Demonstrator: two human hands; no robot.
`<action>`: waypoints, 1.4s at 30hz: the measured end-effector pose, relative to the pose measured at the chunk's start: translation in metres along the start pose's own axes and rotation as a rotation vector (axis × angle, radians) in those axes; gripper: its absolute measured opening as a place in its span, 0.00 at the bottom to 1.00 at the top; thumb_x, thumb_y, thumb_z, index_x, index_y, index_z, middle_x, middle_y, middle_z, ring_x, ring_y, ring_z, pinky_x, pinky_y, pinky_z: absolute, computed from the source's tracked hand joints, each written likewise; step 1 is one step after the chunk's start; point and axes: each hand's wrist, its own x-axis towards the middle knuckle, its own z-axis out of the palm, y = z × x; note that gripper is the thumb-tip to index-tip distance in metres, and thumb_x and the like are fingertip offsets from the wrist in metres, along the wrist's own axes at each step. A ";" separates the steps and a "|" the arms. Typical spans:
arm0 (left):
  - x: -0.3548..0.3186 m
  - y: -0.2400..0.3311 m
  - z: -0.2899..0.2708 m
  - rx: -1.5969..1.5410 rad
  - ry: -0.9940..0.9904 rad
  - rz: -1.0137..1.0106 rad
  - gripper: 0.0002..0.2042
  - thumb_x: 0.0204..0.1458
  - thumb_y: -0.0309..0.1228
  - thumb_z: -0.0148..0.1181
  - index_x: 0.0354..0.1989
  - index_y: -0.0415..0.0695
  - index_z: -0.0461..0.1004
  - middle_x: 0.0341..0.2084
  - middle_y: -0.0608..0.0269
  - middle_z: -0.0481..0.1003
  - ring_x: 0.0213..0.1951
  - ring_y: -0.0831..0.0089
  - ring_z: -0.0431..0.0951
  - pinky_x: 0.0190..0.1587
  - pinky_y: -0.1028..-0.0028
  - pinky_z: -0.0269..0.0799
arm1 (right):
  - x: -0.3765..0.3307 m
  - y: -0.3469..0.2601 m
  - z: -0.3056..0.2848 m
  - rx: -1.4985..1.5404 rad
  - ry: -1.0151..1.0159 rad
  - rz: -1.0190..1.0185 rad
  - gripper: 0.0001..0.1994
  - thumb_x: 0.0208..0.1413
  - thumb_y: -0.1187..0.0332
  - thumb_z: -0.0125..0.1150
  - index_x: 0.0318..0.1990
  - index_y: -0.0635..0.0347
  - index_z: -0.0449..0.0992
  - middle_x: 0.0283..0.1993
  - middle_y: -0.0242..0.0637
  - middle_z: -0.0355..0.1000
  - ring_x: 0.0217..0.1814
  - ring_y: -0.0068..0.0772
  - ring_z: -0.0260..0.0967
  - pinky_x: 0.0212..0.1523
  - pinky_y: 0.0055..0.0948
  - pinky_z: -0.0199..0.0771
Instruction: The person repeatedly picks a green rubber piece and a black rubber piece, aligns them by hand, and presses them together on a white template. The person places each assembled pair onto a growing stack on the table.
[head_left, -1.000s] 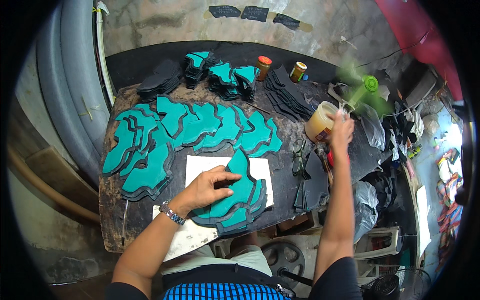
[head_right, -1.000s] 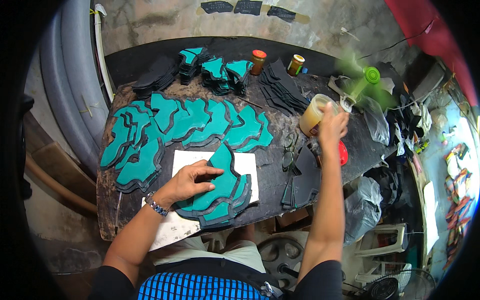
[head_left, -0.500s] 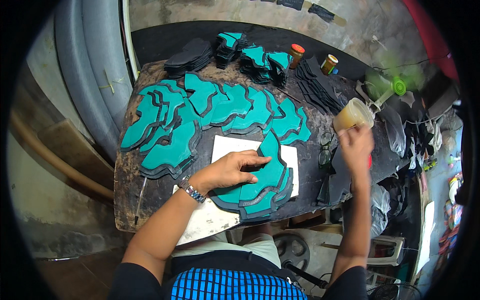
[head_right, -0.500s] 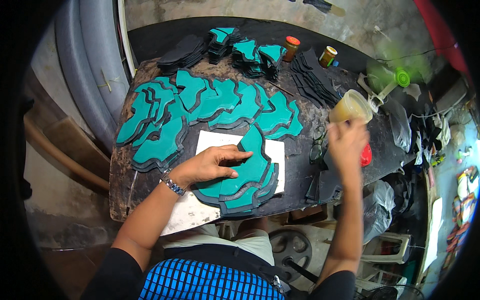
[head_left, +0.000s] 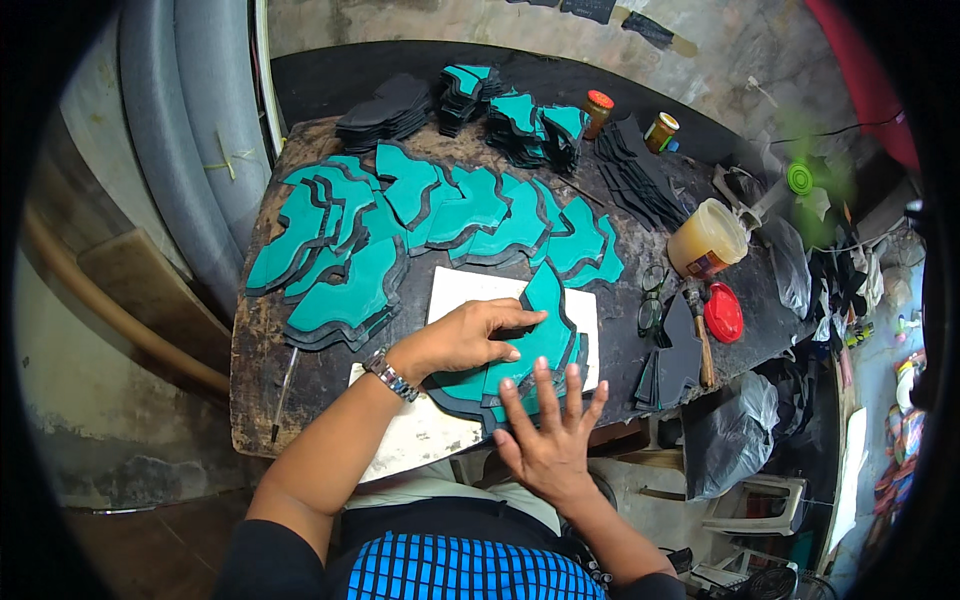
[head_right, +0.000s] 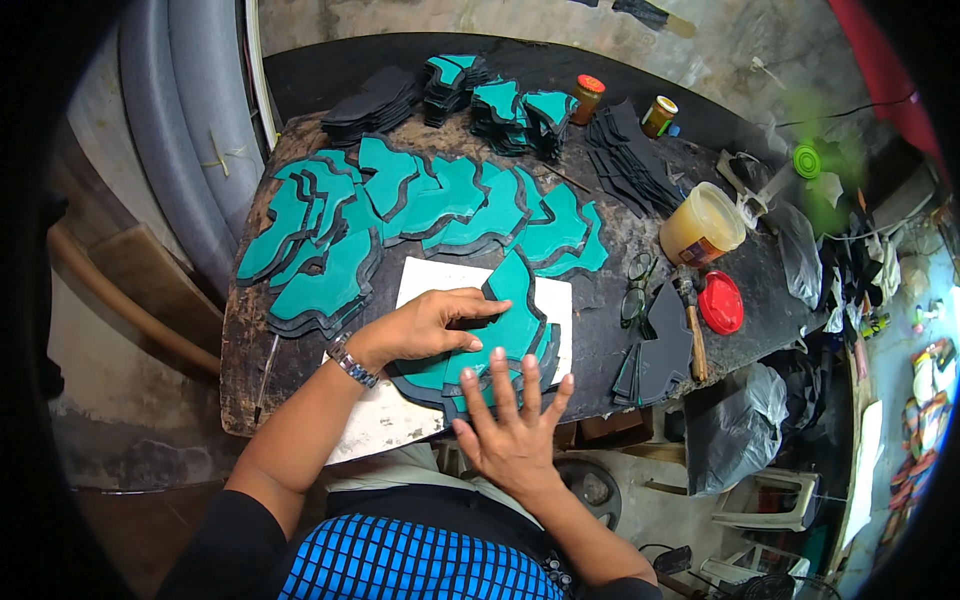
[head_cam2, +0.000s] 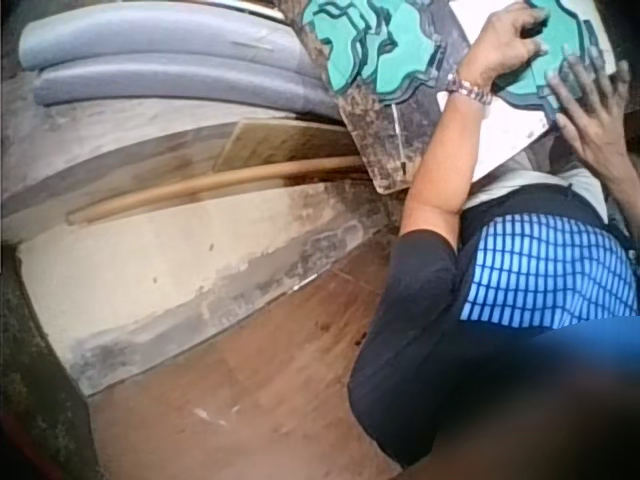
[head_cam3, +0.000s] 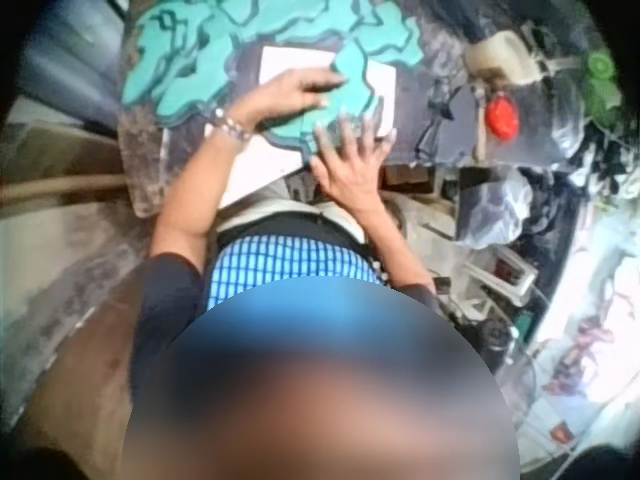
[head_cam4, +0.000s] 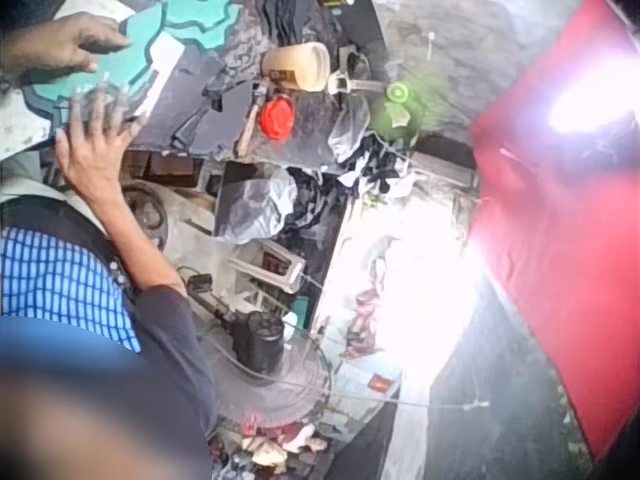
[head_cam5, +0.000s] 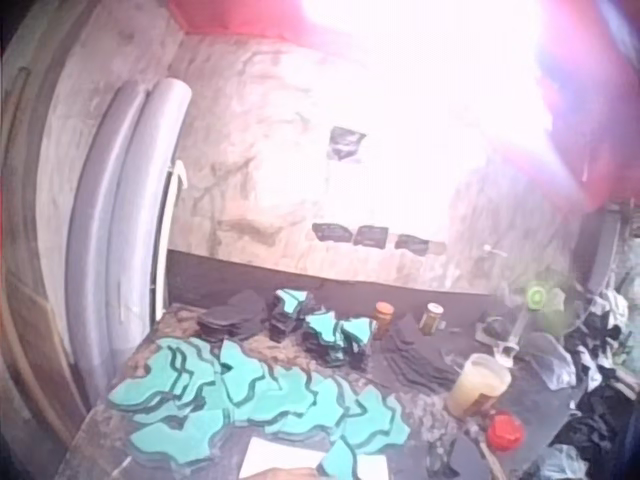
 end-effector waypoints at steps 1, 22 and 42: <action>0.000 0.000 0.000 -0.010 -0.001 0.003 0.31 0.49 0.24 0.64 0.65 0.47 0.68 0.41 0.62 0.73 0.44 0.74 0.71 0.51 0.74 0.68 | 0.001 -0.007 0.001 0.027 -0.003 -0.002 0.27 0.60 0.49 0.54 0.67 0.40 0.68 0.77 0.47 0.46 0.80 0.60 0.30 0.67 0.78 0.19; -0.005 0.001 0.005 -0.011 0.047 0.036 0.32 0.49 0.22 0.64 0.66 0.49 0.67 0.43 0.63 0.71 0.44 0.73 0.71 0.51 0.75 0.67 | 0.034 0.097 -0.014 0.379 0.264 0.152 0.15 0.58 0.63 0.56 0.46 0.62 0.81 0.70 0.49 0.58 0.73 0.52 0.53 0.74 0.53 0.39; -0.003 0.011 -0.010 0.192 0.951 0.137 0.25 0.51 0.16 0.53 0.60 0.42 0.71 0.44 0.56 0.74 0.46 0.67 0.75 0.53 0.72 0.68 | 0.129 0.359 -0.010 0.024 0.843 0.623 0.60 0.35 0.57 0.81 0.74 0.49 0.43 0.65 0.61 0.58 0.66 0.63 0.55 0.66 0.51 0.57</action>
